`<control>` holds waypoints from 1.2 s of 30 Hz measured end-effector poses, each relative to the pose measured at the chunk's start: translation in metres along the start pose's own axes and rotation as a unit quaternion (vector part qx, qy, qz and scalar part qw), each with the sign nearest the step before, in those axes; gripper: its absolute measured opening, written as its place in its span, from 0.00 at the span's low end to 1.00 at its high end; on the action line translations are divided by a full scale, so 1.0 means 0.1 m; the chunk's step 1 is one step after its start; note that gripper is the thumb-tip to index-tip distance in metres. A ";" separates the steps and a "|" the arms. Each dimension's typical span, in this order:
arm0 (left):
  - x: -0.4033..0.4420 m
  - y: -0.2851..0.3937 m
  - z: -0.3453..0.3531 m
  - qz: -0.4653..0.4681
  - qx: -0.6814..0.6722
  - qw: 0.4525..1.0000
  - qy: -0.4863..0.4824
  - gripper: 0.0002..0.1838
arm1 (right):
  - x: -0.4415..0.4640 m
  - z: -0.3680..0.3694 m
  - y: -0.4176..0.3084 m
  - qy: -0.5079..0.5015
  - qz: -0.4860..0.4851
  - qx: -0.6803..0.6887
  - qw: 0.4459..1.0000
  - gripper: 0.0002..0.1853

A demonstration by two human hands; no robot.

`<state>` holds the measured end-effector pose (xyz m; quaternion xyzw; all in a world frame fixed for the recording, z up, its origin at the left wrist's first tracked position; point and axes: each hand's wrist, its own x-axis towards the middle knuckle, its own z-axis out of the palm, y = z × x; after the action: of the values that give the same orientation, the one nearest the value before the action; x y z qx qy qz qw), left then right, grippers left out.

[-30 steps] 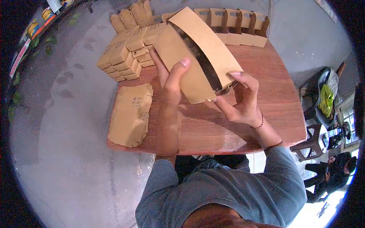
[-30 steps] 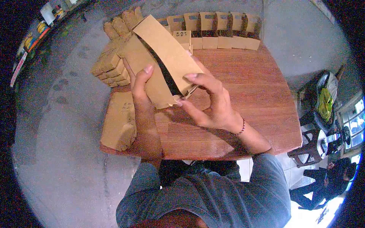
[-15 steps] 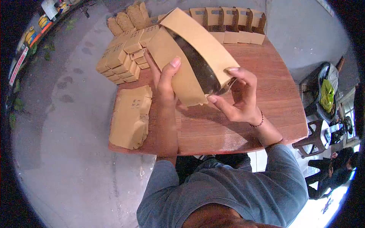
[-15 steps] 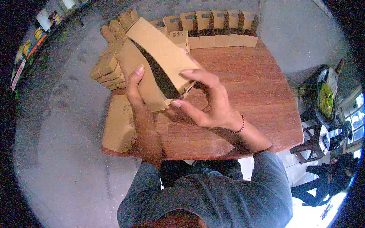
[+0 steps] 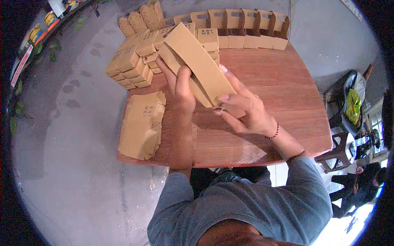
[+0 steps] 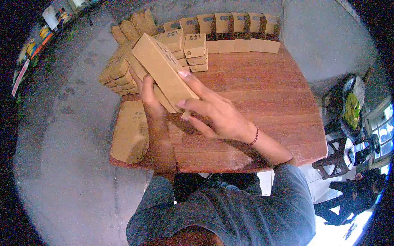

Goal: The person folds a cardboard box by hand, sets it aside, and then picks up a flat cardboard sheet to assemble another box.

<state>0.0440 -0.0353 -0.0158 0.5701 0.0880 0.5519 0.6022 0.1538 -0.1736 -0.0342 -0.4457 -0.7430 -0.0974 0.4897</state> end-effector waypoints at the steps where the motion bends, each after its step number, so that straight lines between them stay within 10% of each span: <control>1: 0.01 -0.03 0.02 0.002 -0.030 1.000 -0.001 0.32 | -0.01 0.03 0.02 -0.001 -0.001 0.000 1.000 0.22; 12: -0.04 -0.14 -0.04 -0.139 -0.132 0.978 -0.085 0.36 | -0.02 0.18 0.17 0.020 -0.077 -0.082 0.993 0.34; 20: 0.10 -0.19 -0.12 -0.155 -0.237 0.948 -0.145 0.37 | 0.00 0.00 0.21 0.045 0.047 0.056 0.996 0.39; 28: -0.01 -0.07 0.05 -0.163 -0.006 0.968 -0.191 0.35 | -0.01 0.07 0.44 0.121 0.352 0.500 0.782 0.44; 32: -0.04 0.09 0.07 0.071 0.156 0.966 -0.192 0.68 | 0.02 0.10 0.50 0.136 0.369 0.519 0.759 0.41; 36: 0.05 0.14 -0.11 0.080 0.152 0.961 -0.219 0.89 | 0.09 0.03 0.37 0.086 0.424 0.566 0.702 0.35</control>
<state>0.0303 -0.0286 -0.0056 0.7669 -0.0094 0.4404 0.4667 0.1791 -0.1454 -0.0395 -0.3424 -0.3456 0.5214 0.7011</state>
